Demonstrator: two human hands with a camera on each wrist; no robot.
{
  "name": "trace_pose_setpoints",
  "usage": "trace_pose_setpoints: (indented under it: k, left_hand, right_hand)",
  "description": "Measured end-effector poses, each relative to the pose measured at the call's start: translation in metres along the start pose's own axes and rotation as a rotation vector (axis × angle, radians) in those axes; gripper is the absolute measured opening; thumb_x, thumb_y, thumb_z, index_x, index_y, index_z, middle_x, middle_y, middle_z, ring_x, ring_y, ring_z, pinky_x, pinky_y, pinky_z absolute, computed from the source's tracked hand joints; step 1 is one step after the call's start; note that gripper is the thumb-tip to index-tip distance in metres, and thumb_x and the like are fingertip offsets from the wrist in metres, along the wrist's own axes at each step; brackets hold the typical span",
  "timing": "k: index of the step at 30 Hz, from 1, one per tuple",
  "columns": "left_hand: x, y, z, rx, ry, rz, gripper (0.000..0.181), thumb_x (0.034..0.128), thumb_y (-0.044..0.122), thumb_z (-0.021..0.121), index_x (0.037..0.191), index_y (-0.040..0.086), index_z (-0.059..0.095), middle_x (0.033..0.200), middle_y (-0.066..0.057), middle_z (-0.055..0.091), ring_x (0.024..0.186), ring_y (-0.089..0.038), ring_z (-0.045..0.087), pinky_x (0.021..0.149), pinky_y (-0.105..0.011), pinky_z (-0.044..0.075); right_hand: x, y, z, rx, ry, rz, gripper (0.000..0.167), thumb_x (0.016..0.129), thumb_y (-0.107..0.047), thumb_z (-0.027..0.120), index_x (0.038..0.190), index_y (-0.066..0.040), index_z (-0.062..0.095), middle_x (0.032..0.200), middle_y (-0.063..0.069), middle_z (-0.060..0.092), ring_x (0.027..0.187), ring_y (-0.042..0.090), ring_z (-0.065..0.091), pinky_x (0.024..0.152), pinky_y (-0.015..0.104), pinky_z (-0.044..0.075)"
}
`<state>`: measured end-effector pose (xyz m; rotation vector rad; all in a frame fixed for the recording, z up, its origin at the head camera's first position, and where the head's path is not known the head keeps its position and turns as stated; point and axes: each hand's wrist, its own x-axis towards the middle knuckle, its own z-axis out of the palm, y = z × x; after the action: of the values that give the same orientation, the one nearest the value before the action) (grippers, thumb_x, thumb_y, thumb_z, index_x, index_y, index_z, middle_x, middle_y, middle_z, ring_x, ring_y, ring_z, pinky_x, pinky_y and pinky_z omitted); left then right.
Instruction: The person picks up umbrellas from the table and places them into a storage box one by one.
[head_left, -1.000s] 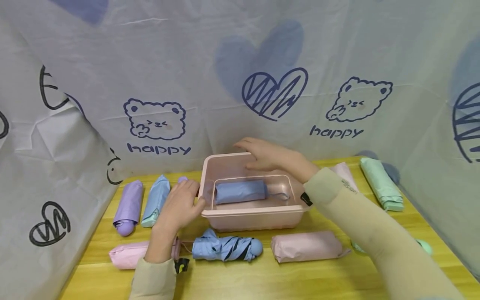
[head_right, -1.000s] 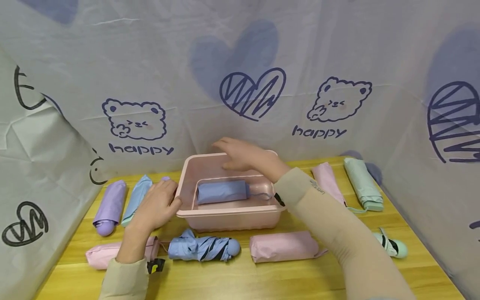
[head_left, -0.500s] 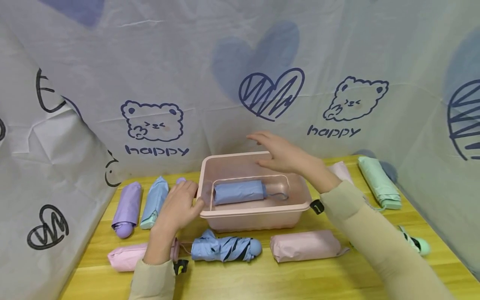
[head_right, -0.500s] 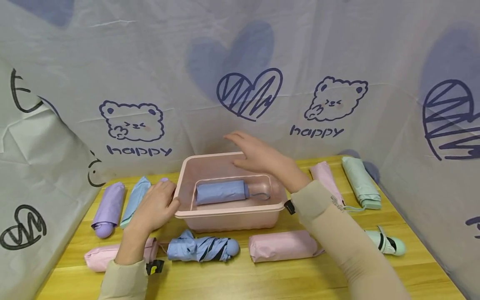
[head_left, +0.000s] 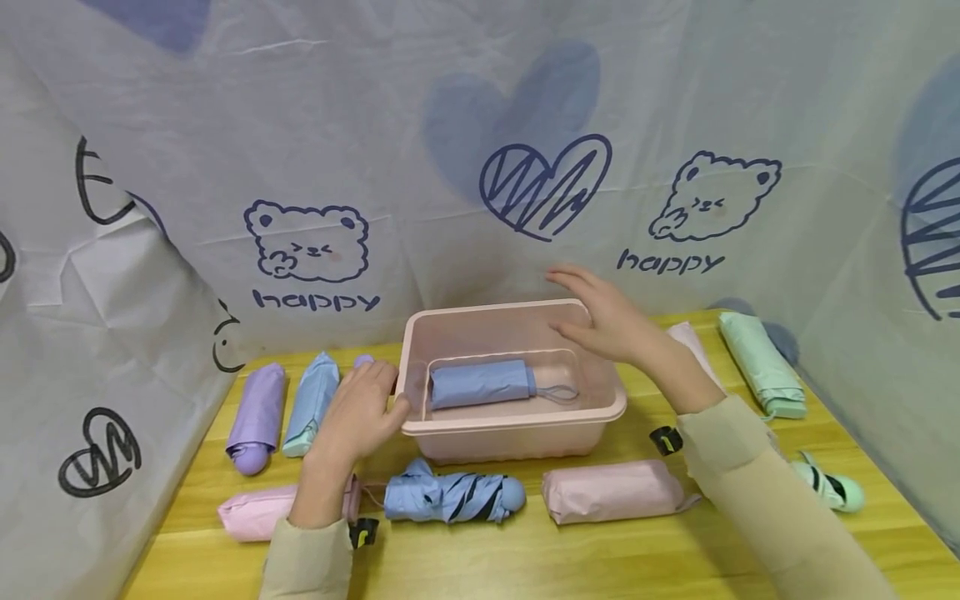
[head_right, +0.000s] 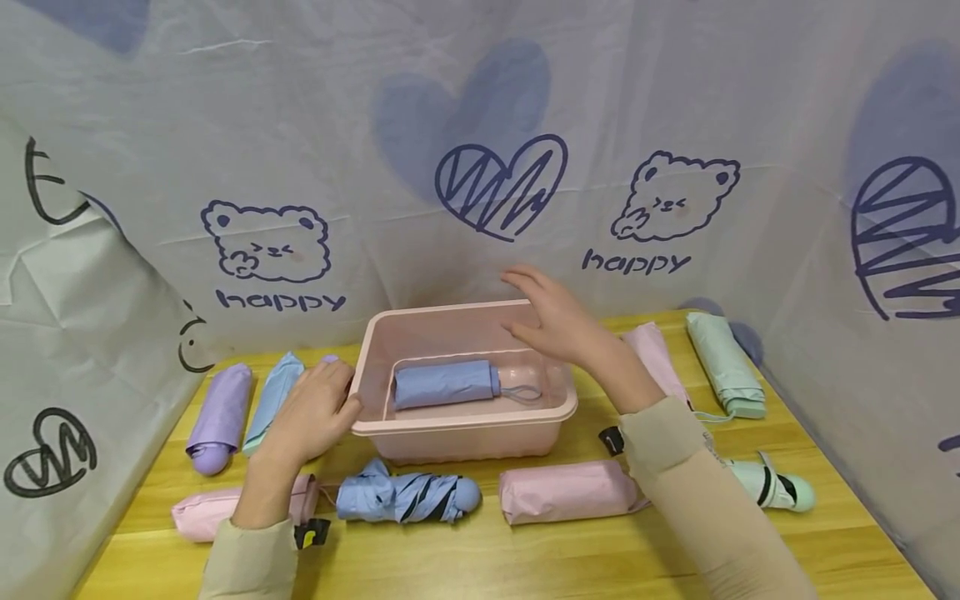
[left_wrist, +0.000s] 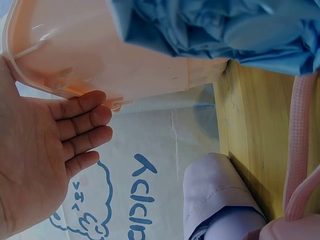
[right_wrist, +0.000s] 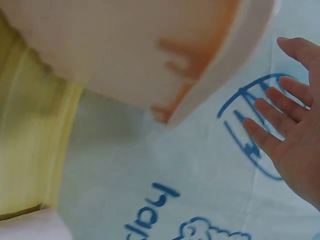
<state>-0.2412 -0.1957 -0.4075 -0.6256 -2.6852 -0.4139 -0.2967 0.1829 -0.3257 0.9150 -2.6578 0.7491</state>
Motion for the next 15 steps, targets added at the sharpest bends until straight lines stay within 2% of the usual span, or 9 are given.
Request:
trace_pose_setpoints:
  k: [6,12,15]
  left_hand:
    - [0.001,0.0,0.0,0.0,-0.004,-0.005,0.022,0.0879,0.026,0.051,0.096,0.007,0.058,0.091,-0.008,0.059,0.089,-0.028,0.05,0.09,-0.046,0.042]
    - [0.001,0.0,0.0,0.001,-0.007,-0.003,0.019,0.0876,0.026,0.051,0.093,0.008,0.056,0.088,-0.006,0.056,0.087,-0.027,0.048,0.089,-0.045,0.041]
    - [0.0,0.0,0.0,-0.001,-0.009,-0.002,0.02,0.0875,0.026,0.051,0.093,0.008,0.056,0.089,-0.006,0.056,0.088,-0.027,0.048,0.088,-0.045,0.041]
  right_hand:
    - [-0.017,0.018,0.004,-0.014,0.054,0.046,0.068,0.096,-0.025,0.072,0.153,-0.001,0.045,0.163,0.019,0.036,0.15,0.041,0.034,0.121,0.058,0.026]
    - [-0.032,0.034,0.006,-0.041,0.05,0.134,0.069,0.098,-0.032,0.07,0.156,-0.006,0.044,0.165,0.017,0.034,0.151,0.041,0.033,0.12,0.059,0.027]
    - [-0.04,0.043,0.006,-0.05,0.041,0.156,0.069,0.098,-0.031,0.069,0.156,-0.004,0.043,0.165,0.019,0.034,0.15,0.043,0.032,0.12,0.06,0.026]
